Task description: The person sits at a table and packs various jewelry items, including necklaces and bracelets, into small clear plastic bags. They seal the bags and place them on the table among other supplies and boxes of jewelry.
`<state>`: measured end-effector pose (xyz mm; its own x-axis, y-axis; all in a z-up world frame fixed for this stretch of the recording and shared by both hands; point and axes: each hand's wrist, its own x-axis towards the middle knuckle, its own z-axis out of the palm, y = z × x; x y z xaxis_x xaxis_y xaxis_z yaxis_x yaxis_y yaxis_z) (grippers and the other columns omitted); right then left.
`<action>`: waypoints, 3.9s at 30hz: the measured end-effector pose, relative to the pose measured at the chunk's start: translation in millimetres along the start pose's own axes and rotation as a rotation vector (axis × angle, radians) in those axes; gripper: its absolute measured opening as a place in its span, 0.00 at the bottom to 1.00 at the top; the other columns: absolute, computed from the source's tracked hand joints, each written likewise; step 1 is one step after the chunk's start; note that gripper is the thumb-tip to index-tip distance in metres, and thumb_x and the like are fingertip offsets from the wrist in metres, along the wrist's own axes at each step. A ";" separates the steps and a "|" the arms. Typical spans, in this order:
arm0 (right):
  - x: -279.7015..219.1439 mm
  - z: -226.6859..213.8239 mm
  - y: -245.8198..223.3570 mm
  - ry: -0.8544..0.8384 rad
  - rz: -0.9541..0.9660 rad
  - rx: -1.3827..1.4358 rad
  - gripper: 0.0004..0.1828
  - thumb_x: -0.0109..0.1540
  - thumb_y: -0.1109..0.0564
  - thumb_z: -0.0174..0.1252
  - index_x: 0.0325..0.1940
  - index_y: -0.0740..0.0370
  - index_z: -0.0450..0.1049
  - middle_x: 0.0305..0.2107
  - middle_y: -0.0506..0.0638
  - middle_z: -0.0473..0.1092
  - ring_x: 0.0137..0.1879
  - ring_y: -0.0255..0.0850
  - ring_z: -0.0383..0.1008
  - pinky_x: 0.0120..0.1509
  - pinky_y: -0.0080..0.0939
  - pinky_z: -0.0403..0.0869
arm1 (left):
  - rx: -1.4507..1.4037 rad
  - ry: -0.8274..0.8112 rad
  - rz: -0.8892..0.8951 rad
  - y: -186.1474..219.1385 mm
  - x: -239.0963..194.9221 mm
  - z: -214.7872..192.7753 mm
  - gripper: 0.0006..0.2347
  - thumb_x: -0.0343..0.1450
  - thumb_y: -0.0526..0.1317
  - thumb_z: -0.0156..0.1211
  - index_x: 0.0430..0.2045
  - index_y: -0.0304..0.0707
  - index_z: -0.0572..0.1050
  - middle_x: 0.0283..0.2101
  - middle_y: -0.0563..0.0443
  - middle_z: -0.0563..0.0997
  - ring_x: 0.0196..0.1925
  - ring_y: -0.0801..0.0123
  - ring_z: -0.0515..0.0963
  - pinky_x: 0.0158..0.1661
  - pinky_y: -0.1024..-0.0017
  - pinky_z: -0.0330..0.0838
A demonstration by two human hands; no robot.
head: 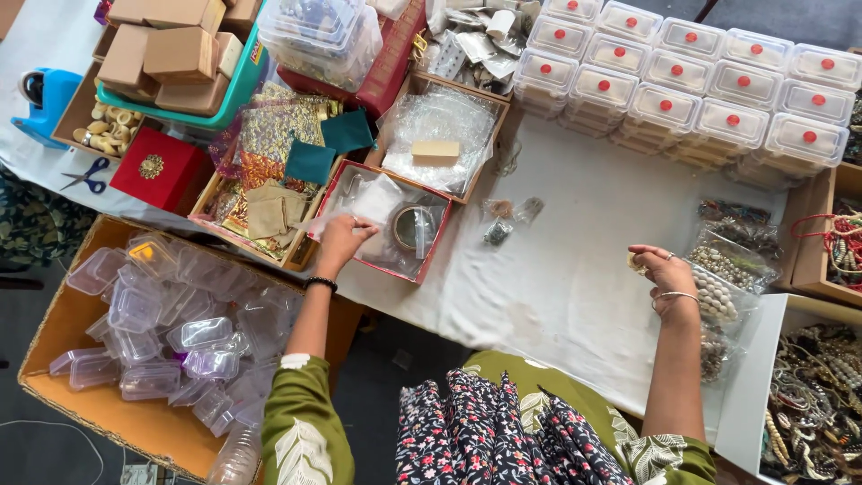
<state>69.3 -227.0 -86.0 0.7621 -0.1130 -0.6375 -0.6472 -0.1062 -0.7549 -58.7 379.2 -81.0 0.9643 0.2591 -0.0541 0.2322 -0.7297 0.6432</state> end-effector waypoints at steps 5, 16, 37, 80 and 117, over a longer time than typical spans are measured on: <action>-21.4 24.7 -15.2 -0.077 -0.035 -0.018 0.12 0.57 0.58 0.61 0.44 0.48 0.83 0.31 0.35 0.73 0.31 0.24 0.58 0.30 0.32 0.49 | -0.177 0.138 -0.263 68.8 9.0 12.0 0.10 0.67 0.42 0.71 0.36 0.36 0.86 0.32 0.46 0.87 0.31 0.71 0.85 0.35 0.74 0.76; -44.9 96.4 -16.7 -0.156 -0.562 0.080 0.13 0.59 0.56 0.68 0.46 0.63 0.84 0.37 0.47 0.81 0.44 0.32 0.80 0.50 0.31 0.78 | -0.746 -0.066 -0.135 271.2 13.8 167.6 0.10 0.64 0.36 0.72 0.35 0.31 0.84 0.33 0.51 0.87 0.33 0.78 0.85 0.36 0.79 0.79; -18.7 54.2 -0.8 -0.068 -0.487 0.073 0.08 0.60 0.55 0.70 0.39 0.61 0.85 0.29 0.47 0.80 0.36 0.30 0.75 0.42 0.32 0.74 | -0.561 0.020 -0.034 354.1 -20.4 209.7 0.05 0.66 0.36 0.72 0.28 0.33 0.84 0.27 0.50 0.86 0.28 0.73 0.84 0.33 0.74 0.77; -83.0 9.2 -72.4 0.008 -0.767 -0.455 0.23 0.57 0.60 0.69 0.56 0.54 0.78 0.36 0.51 0.81 0.44 0.40 0.78 0.51 0.40 0.75 | -0.319 -0.050 0.420 344.8 -23.9 240.1 0.28 0.60 0.48 0.77 0.54 0.50 0.75 0.56 0.58 0.80 0.68 0.61 0.69 0.59 0.54 0.57; -19.1 17.1 -1.1 -0.041 -0.609 -0.073 0.10 0.64 0.60 0.66 0.49 0.64 0.82 0.38 0.50 0.82 0.45 0.35 0.82 0.51 0.33 0.80 | -1.258 -0.667 -0.138 317.6 -13.8 243.7 0.23 0.77 0.54 0.53 0.55 0.33 0.76 0.50 0.49 0.82 0.50 0.71 0.81 0.53 0.71 0.75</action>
<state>55.7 -207.9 -75.7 0.9945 0.0273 -0.1012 -0.0934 -0.2075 -0.9738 32.7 -10.3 -62.1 0.9040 -0.3172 -0.2867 0.4024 0.4043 0.8214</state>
